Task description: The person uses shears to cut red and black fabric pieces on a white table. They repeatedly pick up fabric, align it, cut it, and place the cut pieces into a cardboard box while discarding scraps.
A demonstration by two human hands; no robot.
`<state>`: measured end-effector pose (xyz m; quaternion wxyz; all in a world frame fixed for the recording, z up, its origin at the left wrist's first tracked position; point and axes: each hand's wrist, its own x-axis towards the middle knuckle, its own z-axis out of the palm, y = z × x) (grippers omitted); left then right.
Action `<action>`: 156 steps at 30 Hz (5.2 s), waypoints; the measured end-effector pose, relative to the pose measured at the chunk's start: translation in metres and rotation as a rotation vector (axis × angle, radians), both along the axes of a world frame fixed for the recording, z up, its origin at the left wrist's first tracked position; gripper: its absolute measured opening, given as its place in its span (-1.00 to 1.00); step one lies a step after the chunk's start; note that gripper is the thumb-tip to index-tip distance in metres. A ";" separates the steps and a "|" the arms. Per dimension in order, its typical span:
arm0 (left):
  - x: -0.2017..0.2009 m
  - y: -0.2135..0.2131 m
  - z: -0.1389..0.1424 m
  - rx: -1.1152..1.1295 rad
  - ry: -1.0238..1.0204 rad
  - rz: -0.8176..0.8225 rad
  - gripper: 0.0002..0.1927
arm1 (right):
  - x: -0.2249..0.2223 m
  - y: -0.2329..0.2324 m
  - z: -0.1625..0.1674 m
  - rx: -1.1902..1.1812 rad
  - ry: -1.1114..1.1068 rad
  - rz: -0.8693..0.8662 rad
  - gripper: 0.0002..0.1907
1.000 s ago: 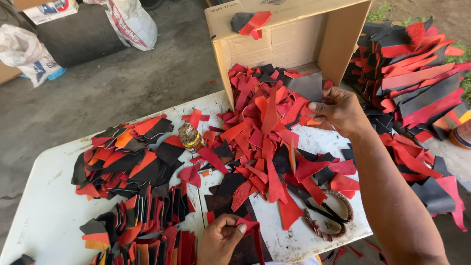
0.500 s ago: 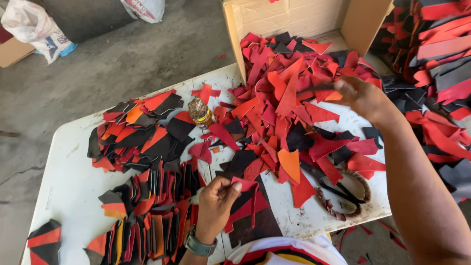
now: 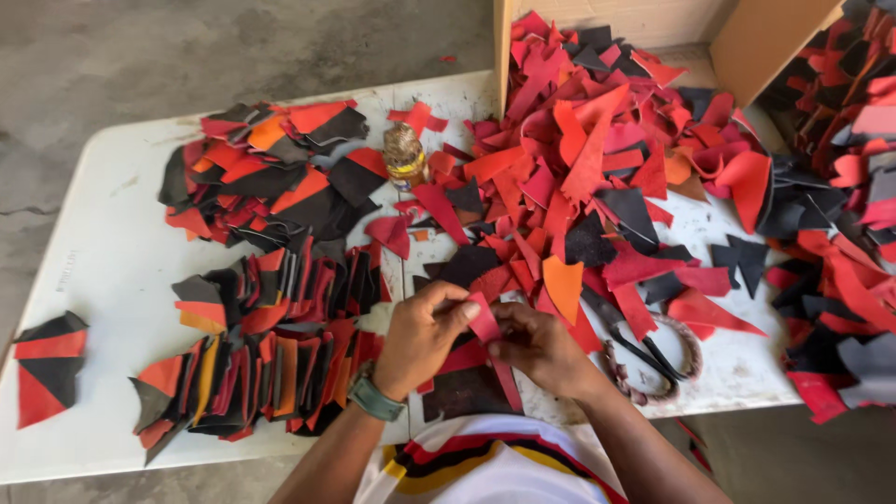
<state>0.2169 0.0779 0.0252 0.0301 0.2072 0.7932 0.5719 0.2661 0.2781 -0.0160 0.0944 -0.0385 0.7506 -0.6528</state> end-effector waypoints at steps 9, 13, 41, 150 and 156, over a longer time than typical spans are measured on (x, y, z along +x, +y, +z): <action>0.025 -0.015 -0.022 -0.460 0.143 -0.052 -0.79 | -0.024 0.018 -0.071 -0.102 0.058 -0.319 -0.87; 0.024 -0.019 -0.029 -0.514 0.167 -0.109 -0.90 | -0.051 0.034 -0.058 -0.052 0.122 -0.385 -0.83; 0.006 -0.035 -0.029 -0.454 0.116 -0.201 -0.85 | -0.019 0.098 0.041 1.019 0.620 -0.549 -0.64; -0.043 0.011 0.027 0.336 0.003 -0.168 -0.76 | 0.058 0.092 0.009 -0.622 0.035 -0.107 -0.29; -0.038 0.021 0.046 0.380 0.025 -0.169 -0.65 | 0.026 0.054 0.015 -0.354 -0.095 -0.369 -0.68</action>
